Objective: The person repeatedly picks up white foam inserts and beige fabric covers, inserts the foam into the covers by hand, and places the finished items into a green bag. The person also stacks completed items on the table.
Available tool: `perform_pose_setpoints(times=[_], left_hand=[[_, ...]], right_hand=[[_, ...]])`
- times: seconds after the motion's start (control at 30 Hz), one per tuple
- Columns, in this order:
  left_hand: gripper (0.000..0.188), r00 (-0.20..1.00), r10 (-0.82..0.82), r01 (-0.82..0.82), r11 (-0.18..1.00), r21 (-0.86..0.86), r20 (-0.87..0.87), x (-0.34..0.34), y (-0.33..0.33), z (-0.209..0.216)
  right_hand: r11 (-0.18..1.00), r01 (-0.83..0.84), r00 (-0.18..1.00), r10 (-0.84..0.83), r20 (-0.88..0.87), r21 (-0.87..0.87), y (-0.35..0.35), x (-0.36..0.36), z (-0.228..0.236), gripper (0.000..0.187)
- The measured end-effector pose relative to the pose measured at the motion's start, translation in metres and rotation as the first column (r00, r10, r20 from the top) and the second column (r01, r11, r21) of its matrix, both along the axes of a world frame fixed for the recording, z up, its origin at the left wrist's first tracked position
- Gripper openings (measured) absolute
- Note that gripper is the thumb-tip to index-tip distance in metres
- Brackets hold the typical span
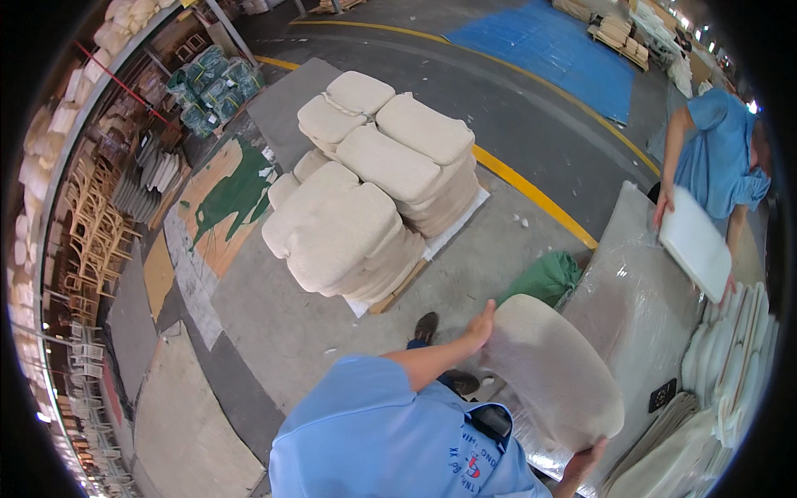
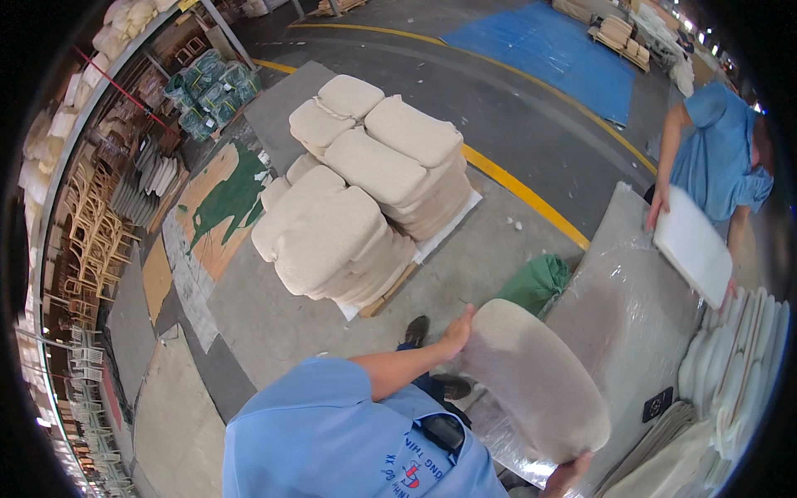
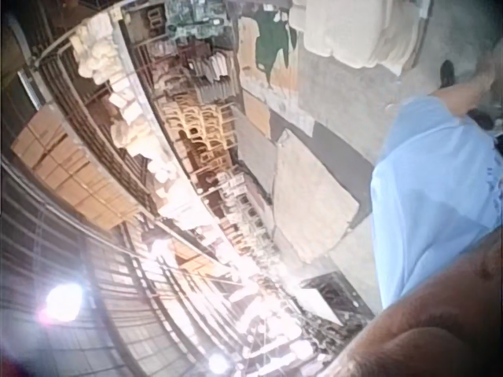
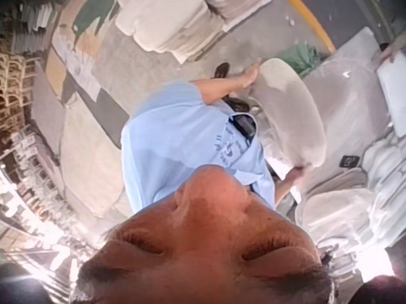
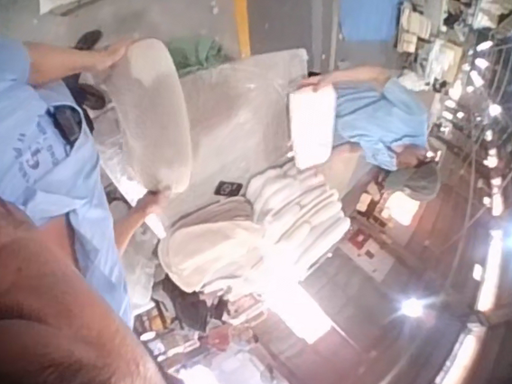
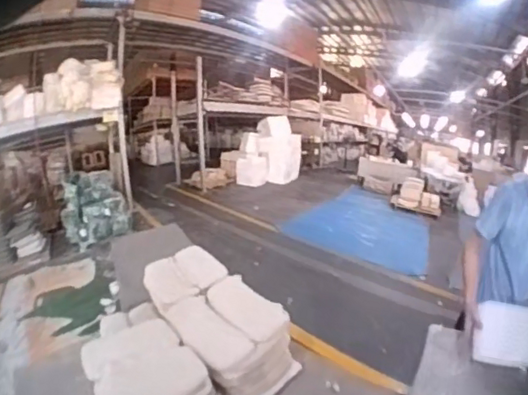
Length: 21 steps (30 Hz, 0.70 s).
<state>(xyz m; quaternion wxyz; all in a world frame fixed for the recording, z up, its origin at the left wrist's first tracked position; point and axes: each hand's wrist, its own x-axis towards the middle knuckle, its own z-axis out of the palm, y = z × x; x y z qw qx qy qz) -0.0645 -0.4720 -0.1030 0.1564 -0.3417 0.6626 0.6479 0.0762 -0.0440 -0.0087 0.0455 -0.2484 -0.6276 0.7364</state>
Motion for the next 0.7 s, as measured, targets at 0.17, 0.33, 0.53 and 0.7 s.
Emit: perform_pose_setpoints(times=[0.17, 0.33, 0.53, 0.7], left_hand=[[0.099, 0.972, 0.084, -0.061, 0.992, -0.109, 0.219, 0.048, -0.099, 0.004], [0.069, 0.873, 0.486, -0.487, 0.867, 0.103, 0.035, 0.071, -0.228, 0.007], [0.038, 0.748, 0.597, -0.586, 0.799, 0.131, -0.29, 0.067, -0.459, 0.045], [0.04, 0.755, 0.55, -0.62, 0.776, -0.115, -0.357, 0.047, -0.595, 0.099]], right_hand=[[0.957, -0.29, 0.952, 0.286, 0.105, 0.019, -0.076, -0.024, -0.003, 0.083], [0.916, -0.347, 0.917, 0.377, 0.135, -0.202, -0.215, -0.059, -0.019, 0.081], [0.793, -0.413, 0.874, 0.484, 0.05, -0.448, -0.444, -0.119, -0.032, 0.07], [0.74, -0.439, 0.832, 0.549, 0.08, -0.51, -0.595, -0.171, -0.05, 0.067]])
